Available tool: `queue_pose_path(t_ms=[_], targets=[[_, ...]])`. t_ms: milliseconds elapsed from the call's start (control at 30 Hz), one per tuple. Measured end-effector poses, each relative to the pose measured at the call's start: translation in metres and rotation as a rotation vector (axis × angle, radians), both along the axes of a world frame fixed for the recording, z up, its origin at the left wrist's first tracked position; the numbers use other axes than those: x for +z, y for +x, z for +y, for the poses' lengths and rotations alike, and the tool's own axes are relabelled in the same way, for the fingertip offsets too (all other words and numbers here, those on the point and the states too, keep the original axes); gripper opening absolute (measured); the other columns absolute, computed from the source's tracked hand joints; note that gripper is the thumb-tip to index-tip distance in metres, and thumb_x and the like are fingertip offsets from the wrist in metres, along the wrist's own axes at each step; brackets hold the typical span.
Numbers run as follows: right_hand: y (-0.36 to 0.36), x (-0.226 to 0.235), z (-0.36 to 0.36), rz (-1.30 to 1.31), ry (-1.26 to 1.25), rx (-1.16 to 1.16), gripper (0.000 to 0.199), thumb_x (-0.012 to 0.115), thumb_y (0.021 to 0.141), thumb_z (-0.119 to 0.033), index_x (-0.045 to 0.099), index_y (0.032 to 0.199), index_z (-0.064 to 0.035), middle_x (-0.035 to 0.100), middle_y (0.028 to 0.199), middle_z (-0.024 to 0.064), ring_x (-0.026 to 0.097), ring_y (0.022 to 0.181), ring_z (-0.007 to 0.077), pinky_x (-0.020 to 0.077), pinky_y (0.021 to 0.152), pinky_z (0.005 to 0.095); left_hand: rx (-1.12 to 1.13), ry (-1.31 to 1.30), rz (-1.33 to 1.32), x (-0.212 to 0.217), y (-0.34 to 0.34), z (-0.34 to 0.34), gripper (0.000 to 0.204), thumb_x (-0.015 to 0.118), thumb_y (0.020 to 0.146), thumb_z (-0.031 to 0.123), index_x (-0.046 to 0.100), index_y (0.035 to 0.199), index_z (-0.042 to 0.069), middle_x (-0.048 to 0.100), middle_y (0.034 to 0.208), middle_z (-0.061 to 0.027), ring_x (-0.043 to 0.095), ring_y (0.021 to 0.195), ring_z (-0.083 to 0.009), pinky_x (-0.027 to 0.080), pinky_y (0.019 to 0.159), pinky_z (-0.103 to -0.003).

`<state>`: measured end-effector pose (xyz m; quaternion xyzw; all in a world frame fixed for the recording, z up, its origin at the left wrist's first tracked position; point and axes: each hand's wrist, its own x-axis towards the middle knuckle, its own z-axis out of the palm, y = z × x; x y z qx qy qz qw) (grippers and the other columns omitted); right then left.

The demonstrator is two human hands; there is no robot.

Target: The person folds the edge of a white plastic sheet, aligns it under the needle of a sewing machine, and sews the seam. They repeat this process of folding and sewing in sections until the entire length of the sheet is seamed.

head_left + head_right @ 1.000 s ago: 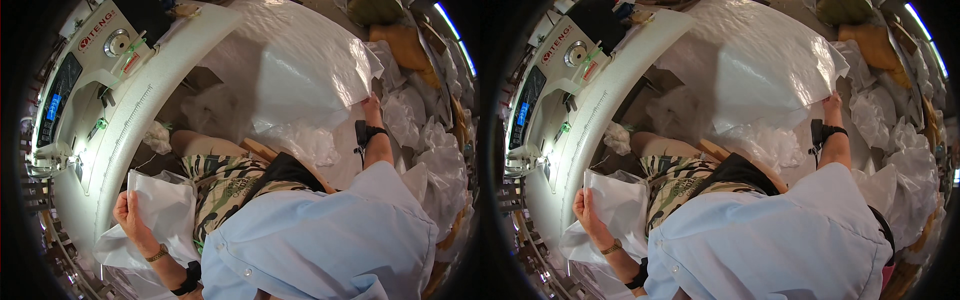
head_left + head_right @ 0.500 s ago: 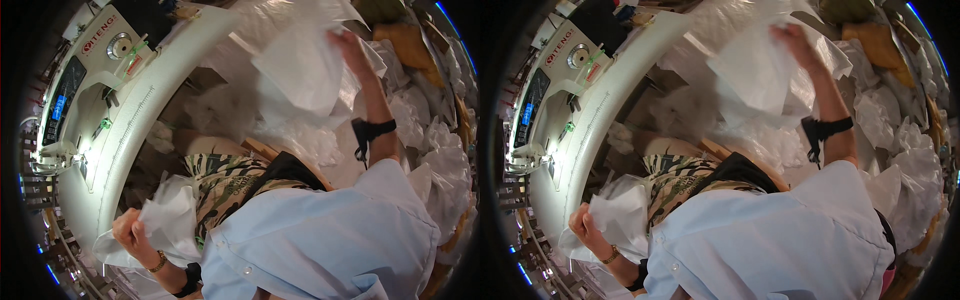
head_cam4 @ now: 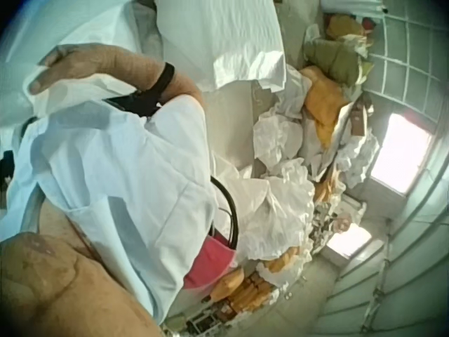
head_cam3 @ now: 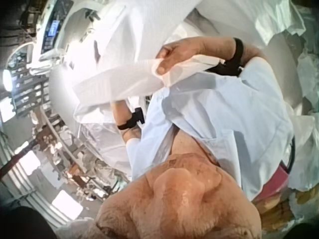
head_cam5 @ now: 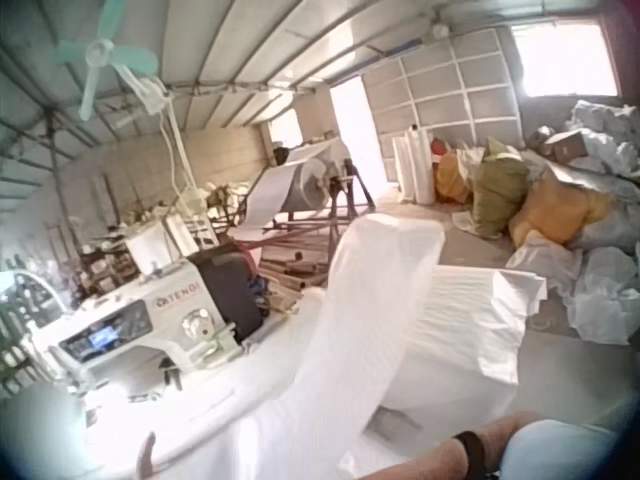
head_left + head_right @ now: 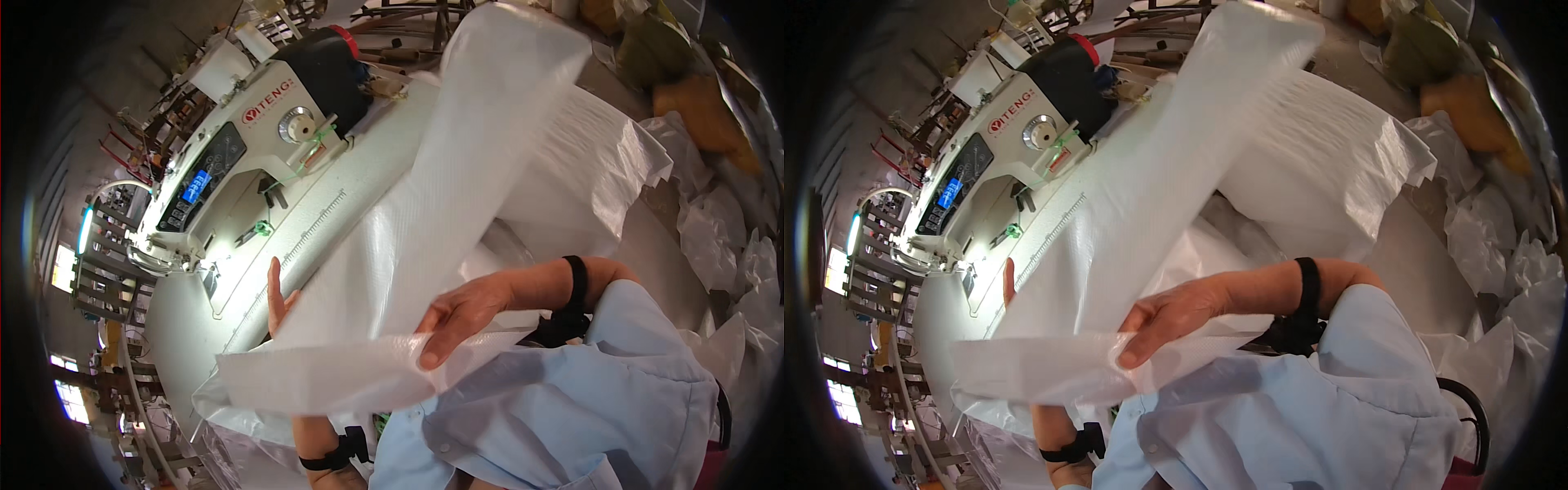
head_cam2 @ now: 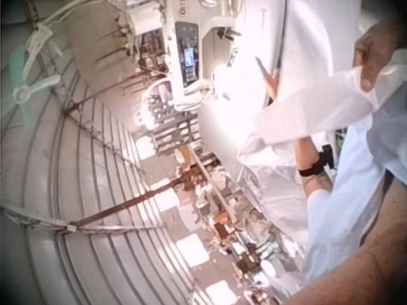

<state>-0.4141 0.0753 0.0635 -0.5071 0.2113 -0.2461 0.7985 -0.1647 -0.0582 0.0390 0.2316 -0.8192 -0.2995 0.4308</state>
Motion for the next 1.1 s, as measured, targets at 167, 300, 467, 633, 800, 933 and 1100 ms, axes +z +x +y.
queue_pose_path(t_ms=[167,300,467,633,800,933,1100], targets=[[0.045,0.013,-0.003,-0.022,0.264,0.068,0.037,0.068,0.091,-0.039,0.066,0.105,-0.0042,0.06,0.105,0.0002,0.053,0.095,0.0058,0.0441,0.081,0.0245,-0.059,0.339,-0.053,0.022,-0.013,0.008,0.084,0.06,0.085,-0.009,0.014,0.155,0.005,0.051,0.065,0.0006,0.043,0.055,-0.0047,0.035,0.053,-0.019],[0.104,0.014,-0.016,-0.068,0.028,0.176,0.042,0.067,0.09,-0.047,0.063,0.081,-0.0059,0.054,0.075,-0.0049,0.053,0.073,0.0077,0.0441,0.067,0.0261,-0.088,0.366,-0.338,0.042,-0.031,0.007,0.081,0.06,0.088,-0.004,0.016,0.155,0.006,0.05,0.064,0.0015,0.045,0.057,-0.0034,0.036,0.053,-0.018],[0.179,0.016,-0.023,-0.344,0.047,0.607,0.041,0.062,0.093,-0.047,0.063,0.078,-0.0094,0.053,0.071,-0.0068,0.052,0.068,0.0049,0.0437,0.064,0.0238,-0.324,0.666,-0.1,0.047,-0.027,0.029,0.051,0.061,0.09,0.003,0.044,0.138,0.002,0.055,0.067,-0.0018,0.049,0.06,-0.0108,0.042,0.057,-0.025],[0.216,0.011,-0.008,-0.504,0.155,0.75,0.033,0.065,0.095,-0.028,0.067,0.069,-0.0073,0.048,0.06,-0.0081,0.043,0.053,0.0043,0.0353,0.049,0.0244,-0.249,0.556,-0.126,0.051,0.005,0.046,0.042,0.06,0.09,0.004,0.047,0.13,0.001,0.056,0.068,-0.0027,0.049,0.06,-0.0125,0.043,0.058,-0.027],[0.237,0.03,-0.018,-0.523,0.144,0.852,0.03,0.064,0.096,-0.029,0.064,0.072,-0.0103,0.05,0.063,-0.0088,0.045,0.055,0.004,0.0374,0.051,0.024,-0.09,0.412,-0.179,0.06,0.059,0.065,0.034,0.06,0.09,0.005,0.05,0.122,0.0,0.056,0.069,-0.0037,0.049,0.061,-0.0142,0.043,0.059,-0.029],[0.236,0.057,-0.028,-0.522,-0.101,0.651,0.037,0.061,0.095,-0.045,0.063,0.079,-0.0112,0.054,0.073,-0.0073,0.051,0.067,0.003,0.0437,0.062,0.0232,0.158,0.268,-0.23,0.074,0.119,0.087,0.028,0.06,0.09,0.006,0.053,0.116,0.0,0.057,0.069,-0.0044,0.049,0.062,-0.0156,0.043,0.059,-0.03],[0.232,0.079,-0.059,-0.598,-0.073,0.479,0.048,0.06,0.098,-0.038,0.049,0.059,-0.0116,0.037,0.059,-0.0116,0.033,0.056,0.0018,0.0326,0.05,0.0238,0.678,-0.005,-0.238,0.098,0.206,0.13,0.021,0.059,0.09,0.007,0.056,0.109,-0.001,0.058,0.07,-0.0054,0.05,0.062,-0.0173,0.044,0.06,-0.032]])
